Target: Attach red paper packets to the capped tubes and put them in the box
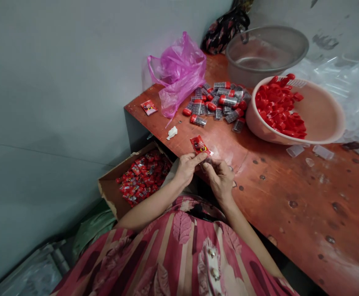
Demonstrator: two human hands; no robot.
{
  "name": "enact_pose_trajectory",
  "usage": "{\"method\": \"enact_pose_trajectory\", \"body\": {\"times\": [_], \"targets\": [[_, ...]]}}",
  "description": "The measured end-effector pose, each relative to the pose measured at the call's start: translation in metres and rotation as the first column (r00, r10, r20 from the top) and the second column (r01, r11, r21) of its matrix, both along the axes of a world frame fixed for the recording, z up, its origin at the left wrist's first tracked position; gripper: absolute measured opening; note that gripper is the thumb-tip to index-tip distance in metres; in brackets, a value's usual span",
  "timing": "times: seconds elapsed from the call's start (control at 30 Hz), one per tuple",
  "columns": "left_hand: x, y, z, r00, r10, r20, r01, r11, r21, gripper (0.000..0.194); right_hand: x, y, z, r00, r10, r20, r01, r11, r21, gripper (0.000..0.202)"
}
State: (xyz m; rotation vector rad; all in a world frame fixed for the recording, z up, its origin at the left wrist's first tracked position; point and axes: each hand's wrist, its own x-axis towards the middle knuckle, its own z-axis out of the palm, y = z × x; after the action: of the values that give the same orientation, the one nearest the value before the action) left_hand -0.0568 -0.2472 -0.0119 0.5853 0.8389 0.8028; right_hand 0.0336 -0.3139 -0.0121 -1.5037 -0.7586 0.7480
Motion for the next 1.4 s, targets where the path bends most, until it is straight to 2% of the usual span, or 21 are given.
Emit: {"method": "enact_pose_trajectory", "body": {"times": [0.07, 0.13, 0.23, 0.37, 0.43, 0.5, 0.6, 0.67, 0.73, 0.8, 0.9, 0.97, 1.03, 1.13, 1.2, 1.4], "targets": [[0.001, -0.005, -0.003, 0.996, 0.029, -0.090, -0.025, 0.999, 0.044, 0.032, 0.001, -0.001, -0.002, 0.997, 0.003, -0.071, -0.005, 1.000, -0.027, 0.020], [0.000, -0.008, -0.004, 0.993, 0.019, -0.117, -0.010, 0.997, 0.077, 0.033, 0.002, -0.001, -0.004, 0.962, 0.028, -0.273, -0.050, 0.996, -0.072, 0.019], [-0.007, -0.005, -0.002, 0.995, -0.103, -0.004, 0.103, 0.991, 0.082, 0.034, 0.004, -0.002, -0.003, 0.882, 0.064, -0.468, -0.103, 0.993, -0.058, 0.020], [-0.015, 0.006, 0.001, 0.936, -0.326, 0.134, 0.320, 0.945, 0.060, 0.040, 0.002, -0.004, -0.003, 0.853, 0.076, -0.516, -0.103, 0.994, -0.023, 0.022], [-0.014, 0.008, 0.000, 0.911, -0.377, 0.168, 0.372, 0.926, 0.058, 0.042, 0.000, -0.005, -0.003, 0.876, 0.034, -0.481, -0.060, 0.997, -0.038, 0.022], [-0.009, 0.005, -0.001, 0.935, -0.307, 0.179, 0.304, 0.952, 0.045, 0.040, -0.001, -0.005, -0.003, 0.914, -0.014, -0.405, -0.009, 0.998, -0.056, 0.023], [-0.001, -0.004, -0.002, 0.986, -0.097, 0.134, 0.098, 0.995, 0.002, 0.035, -0.003, -0.007, -0.002, 0.962, -0.031, -0.272, 0.014, 0.998, -0.064, 0.022], [0.003, -0.008, -0.001, 0.994, -0.042, 0.102, 0.044, 0.999, -0.018, 0.036, -0.004, -0.008, 0.000, 0.976, -0.017, -0.217, 0.006, 0.999, -0.051, 0.022], [0.003, -0.010, 0.000, 0.992, -0.071, 0.102, 0.075, 0.997, -0.031, 0.038, -0.004, -0.008, 0.001, 0.977, -0.005, -0.213, -0.004, 0.999, -0.040, 0.021], [0.000, -0.010, 0.000, 0.979, -0.156, 0.131, 0.161, 0.987, -0.025, 0.040, -0.002, -0.007, 0.000, 0.962, 0.001, -0.275, -0.016, 0.998, -0.053, 0.022], [-0.006, -0.008, -0.002, 0.939, -0.299, 0.171, 0.298, 0.954, 0.033, 0.036, 0.000, -0.003, -0.004, 0.890, 0.004, -0.455, -0.031, 0.998, -0.053, 0.025], [-0.009, -0.006, -0.004, 0.921, -0.338, 0.192, 0.334, 0.941, 0.050, 0.032, 0.001, 0.000, -0.007, 0.839, 0.012, -0.544, -0.034, 0.999, -0.030, 0.025], [-0.011, -0.005, -0.004, 0.924, -0.323, 0.206, 0.322, 0.946, 0.037, 0.030, 0.000, 0.000, -0.008, 0.817, 0.025, -0.576, -0.044, 0.999, -0.020, 0.024], [-0.013, -0.004, -0.002, 0.966, -0.182, 0.183, 0.192, 0.981, -0.036, 0.032, -0.001, -0.005, -0.006, 0.837, 0.089, -0.540, -0.114, 0.993, -0.013, 0.030], [-0.014, -0.004, -0.001, 0.979, -0.128, 0.157, 0.143, 0.986, -0.087, 0.034, -0.001, -0.008, -0.005, 0.858, 0.127, -0.498, -0.154, 0.988, -0.012, 0.036], [-0.020, -0.015, 0.002, 0.975, -0.174, 0.138, 0.188, 0.978, -0.092, 0.030, -0.004, 0.000, -0.006, 0.880, 0.127, -0.458, -0.152, 0.988, -0.018, 0.030]]}}
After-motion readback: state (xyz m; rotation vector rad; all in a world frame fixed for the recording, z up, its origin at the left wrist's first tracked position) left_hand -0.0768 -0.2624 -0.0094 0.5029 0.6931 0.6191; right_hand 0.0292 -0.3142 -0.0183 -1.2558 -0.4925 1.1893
